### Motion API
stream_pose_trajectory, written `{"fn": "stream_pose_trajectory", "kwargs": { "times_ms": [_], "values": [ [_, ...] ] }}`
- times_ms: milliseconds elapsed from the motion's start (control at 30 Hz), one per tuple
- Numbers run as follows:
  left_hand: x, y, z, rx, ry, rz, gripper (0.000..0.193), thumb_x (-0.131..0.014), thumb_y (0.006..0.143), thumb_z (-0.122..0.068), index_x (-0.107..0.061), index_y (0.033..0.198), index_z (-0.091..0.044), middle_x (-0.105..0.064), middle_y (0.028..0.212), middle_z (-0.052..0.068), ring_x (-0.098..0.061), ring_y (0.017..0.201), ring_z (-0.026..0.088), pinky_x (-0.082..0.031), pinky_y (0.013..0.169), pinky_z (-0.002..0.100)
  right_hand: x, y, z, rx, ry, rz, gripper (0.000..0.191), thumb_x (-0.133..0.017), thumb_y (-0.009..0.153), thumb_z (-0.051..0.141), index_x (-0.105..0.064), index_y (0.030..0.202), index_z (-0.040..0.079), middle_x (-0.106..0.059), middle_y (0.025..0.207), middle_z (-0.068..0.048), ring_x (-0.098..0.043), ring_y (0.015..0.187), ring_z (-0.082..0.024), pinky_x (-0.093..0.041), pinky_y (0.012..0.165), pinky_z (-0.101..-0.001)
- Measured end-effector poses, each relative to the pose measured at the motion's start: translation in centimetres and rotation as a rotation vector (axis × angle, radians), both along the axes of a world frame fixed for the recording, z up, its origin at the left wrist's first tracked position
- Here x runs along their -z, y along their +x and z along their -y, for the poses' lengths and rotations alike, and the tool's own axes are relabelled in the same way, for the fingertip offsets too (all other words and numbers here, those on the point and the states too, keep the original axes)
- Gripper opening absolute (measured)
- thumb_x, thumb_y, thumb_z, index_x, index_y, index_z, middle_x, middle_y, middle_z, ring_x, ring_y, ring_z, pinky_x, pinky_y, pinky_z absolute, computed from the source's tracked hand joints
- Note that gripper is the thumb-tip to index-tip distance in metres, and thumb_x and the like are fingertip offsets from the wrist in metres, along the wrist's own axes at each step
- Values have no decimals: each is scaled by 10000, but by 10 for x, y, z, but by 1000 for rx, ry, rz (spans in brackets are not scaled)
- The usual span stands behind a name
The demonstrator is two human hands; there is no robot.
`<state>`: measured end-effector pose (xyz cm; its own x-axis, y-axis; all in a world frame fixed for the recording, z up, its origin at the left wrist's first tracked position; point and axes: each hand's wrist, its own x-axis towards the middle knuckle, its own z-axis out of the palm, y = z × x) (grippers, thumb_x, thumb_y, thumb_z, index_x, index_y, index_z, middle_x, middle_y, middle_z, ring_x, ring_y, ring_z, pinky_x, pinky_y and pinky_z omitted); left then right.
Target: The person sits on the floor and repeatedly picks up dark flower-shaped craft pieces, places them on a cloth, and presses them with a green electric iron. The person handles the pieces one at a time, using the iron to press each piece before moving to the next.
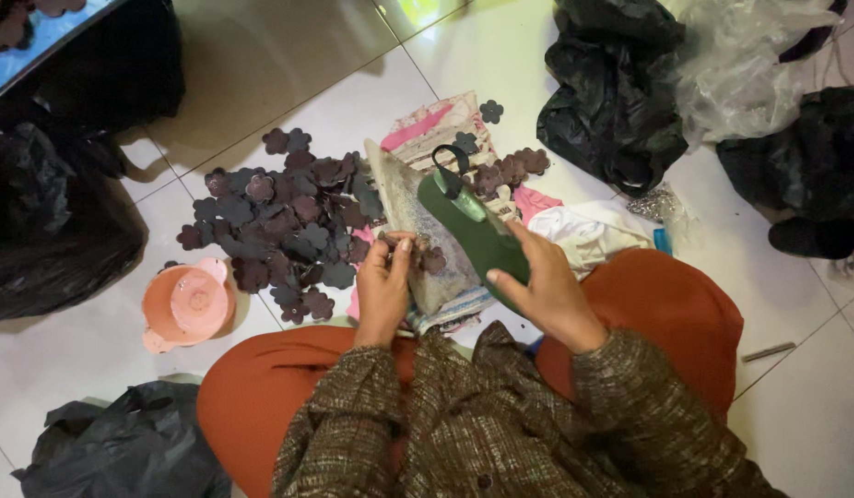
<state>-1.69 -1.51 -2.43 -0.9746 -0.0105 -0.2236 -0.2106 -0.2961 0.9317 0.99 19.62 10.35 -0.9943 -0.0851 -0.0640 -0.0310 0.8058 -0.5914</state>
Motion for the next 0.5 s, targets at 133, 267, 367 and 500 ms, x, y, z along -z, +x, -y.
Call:
{"fn": "stream_pose_trajectory", "kwargs": {
  "times_ms": [133, 267, 367, 500],
  "values": [
    [7, 1, 8, 14, -104, -23, 168, -581, 1058, -137, -685, 1122, -21, -725, 989, 23, -650, 907, 80, -540, 836, 243, 20, 3, -4, -51, 79, -26, 839, -803, 827, 309, -419, 1502, -8, -521, 1454, -238, -479, 1292, -414, -396, 1098, -480],
    [0, 3, 11, 24, -203, -40, 155, -610, 1045, -137, -703, 1111, -33, -725, 975, 4, -640, 903, 69, -528, 828, 233, 22, -1, -5, -53, 83, 5, 860, -824, 782, 320, -435, 1479, -1, -527, 1426, -237, -489, 1260, -428, -402, 1064, -487],
    [-7, 4, 13, 31, -282, -63, 148, -630, 1038, -142, -718, 1099, -40, -722, 960, -6, -623, 892, 61, -517, 816, 230, 20, -2, -5, -55, 70, -3, 863, -821, 782, 316, -434, 1485, -2, -529, 1423, -234, -492, 1262, -428, -403, 1067, -483],
    [-17, 4, 14, 49, -256, -47, 153, -626, 1036, -147, -715, 1099, -40, -716, 951, -13, -616, 885, 54, -511, 808, 228, 19, -2, -3, -59, 94, -8, 863, -830, 779, 315, -435, 1476, -4, -527, 1416, -232, -490, 1258, -429, -400, 1065, -486]
  ]
}}
